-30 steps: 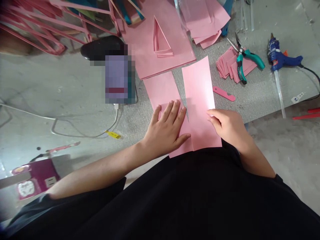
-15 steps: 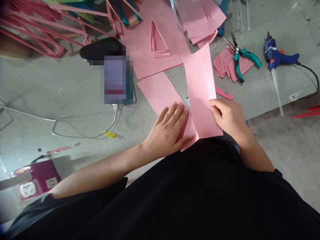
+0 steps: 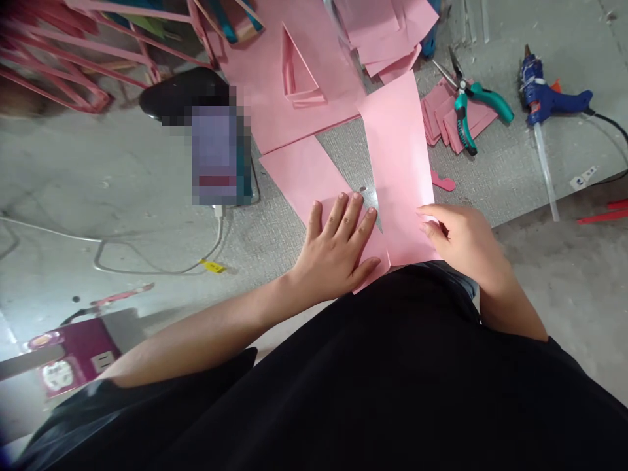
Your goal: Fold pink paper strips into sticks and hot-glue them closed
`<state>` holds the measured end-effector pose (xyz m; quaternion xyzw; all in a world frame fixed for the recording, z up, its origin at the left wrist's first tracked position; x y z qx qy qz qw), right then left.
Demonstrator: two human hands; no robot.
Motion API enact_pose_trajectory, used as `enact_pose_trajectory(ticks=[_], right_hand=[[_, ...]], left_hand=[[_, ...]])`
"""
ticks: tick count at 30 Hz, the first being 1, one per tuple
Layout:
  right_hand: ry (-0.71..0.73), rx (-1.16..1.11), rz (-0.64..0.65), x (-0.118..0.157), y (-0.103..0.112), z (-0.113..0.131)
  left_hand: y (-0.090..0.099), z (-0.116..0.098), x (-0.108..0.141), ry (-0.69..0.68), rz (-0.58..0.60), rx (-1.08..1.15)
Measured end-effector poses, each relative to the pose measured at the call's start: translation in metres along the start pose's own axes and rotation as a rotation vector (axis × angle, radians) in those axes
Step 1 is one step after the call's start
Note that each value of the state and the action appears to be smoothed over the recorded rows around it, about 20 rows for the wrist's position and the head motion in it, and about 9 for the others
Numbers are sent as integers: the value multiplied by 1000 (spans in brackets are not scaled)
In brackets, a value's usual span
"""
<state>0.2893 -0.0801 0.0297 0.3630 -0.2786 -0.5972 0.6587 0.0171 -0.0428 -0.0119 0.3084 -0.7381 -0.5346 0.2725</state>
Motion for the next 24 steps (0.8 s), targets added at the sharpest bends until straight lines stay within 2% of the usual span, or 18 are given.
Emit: enact_pose_trajectory(ticks=[6, 12, 21, 24], right_hand=[[67, 3, -21, 3, 0, -2], [45, 12, -21, 6, 3, -5], [85, 28, -11, 6, 2, -6], [113, 57, -5, 6, 3, -5]], left_hand=[[-2, 0, 0, -4, -5, -20], [-1, 1, 0, -10, -1, -24], [-1, 4, 0, -17, -18, 6], [5, 2, 4, -111, -90, -9]])
Point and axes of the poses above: each hand's wrist, its own x-axis away from the middle knuckle, its own y-axis out of the back of the hand, z = x × y, the point moved 2 cm from there along -x, towards the middle knuckle, and after that the axes turned 6 degrees about y, right-handed, at the moved point
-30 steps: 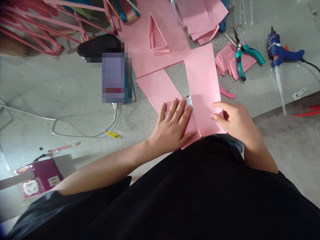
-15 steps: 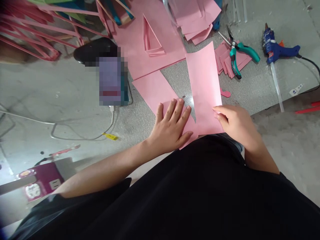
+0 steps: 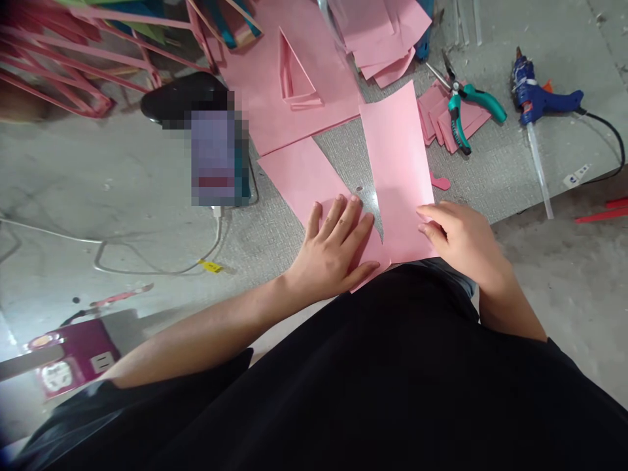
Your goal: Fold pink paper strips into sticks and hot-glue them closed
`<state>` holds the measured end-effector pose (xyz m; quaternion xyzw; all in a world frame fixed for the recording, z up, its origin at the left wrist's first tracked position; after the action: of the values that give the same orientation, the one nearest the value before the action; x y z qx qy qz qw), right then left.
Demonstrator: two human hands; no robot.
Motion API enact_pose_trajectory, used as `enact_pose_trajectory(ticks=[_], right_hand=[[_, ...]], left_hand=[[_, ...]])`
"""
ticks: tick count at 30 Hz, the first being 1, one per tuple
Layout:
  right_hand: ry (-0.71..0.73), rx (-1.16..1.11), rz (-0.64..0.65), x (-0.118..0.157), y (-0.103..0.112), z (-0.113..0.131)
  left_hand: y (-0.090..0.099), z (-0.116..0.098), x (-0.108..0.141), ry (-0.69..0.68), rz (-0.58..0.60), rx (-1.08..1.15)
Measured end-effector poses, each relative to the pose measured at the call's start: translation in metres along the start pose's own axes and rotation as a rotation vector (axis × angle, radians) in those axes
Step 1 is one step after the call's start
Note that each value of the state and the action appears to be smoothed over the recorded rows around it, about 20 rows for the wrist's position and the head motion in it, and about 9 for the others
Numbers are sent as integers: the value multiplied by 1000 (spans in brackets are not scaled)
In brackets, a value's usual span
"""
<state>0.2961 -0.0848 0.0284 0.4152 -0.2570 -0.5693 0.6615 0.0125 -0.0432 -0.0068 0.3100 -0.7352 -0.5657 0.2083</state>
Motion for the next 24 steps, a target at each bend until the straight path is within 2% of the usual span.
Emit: enact_pose_trajectory(ticks=[3, 5, 11, 15, 19, 22, 24], right_hand=[[40, 20, -16, 2, 2, -2], [89, 31, -29, 5, 2, -4], [346, 133, 48, 27, -14, 0], [440, 165, -48, 36, -28, 4], [555, 130, -108, 38, -30, 12], [620, -63, -106, 38, -16, 20], [645, -346, 30, 37, -1, 27]], left_hand=[[10, -10, 6, -216, -98, 11], [15, -17, 10, -287, -125, 14], [17, -28, 18, -285, -188, 51], [19, -30, 21, -343, -212, 44], [33, -34, 22, -392, -280, 27], [50, -39, 26, -451, -337, 64], [59, -42, 38, -539, -377, 127]])
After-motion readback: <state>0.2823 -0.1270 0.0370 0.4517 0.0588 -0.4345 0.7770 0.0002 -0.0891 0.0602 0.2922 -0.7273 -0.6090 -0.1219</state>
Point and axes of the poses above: each hand's wrist, its own x-axis away from the middle knuckle, its own y-axis out of the back of the hand, z = x × y, the point moved 2 cm from there along -x, towards the middle knuckle, and after that the axes turned 6 degrees about y, right-handed, at the moved point
